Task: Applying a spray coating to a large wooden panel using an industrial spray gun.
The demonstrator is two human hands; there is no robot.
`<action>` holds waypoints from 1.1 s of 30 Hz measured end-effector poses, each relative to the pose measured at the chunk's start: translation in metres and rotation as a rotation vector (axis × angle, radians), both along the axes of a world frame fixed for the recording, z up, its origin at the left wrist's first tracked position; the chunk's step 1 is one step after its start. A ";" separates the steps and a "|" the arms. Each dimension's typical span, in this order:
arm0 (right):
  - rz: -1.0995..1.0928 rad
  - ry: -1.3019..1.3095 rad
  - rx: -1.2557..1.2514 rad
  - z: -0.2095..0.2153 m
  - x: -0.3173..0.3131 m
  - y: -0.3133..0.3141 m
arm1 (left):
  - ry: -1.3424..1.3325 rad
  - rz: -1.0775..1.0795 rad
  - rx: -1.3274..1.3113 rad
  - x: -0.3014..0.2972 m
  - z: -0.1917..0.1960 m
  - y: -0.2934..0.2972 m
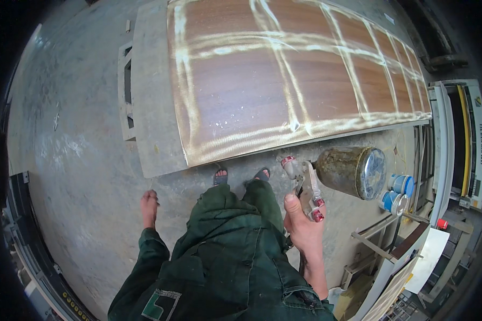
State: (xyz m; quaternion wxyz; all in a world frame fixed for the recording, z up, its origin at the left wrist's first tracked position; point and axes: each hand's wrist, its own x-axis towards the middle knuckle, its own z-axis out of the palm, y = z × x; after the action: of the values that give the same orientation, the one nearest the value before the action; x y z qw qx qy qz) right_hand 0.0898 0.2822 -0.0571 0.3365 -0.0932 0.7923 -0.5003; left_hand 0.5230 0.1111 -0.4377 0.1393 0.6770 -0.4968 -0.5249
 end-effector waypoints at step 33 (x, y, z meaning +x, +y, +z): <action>0.145 -0.133 -0.081 -0.020 -0.195 -0.152 | -0.876 -0.196 -0.300 -0.243 0.102 -0.207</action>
State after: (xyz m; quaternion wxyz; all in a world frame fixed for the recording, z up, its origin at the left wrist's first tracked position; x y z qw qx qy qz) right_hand -0.1048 0.1298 -0.0773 0.4194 -0.1305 0.7386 -0.5115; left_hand 0.2796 -0.0956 -0.3355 -0.0374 0.7571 -0.6405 -0.1230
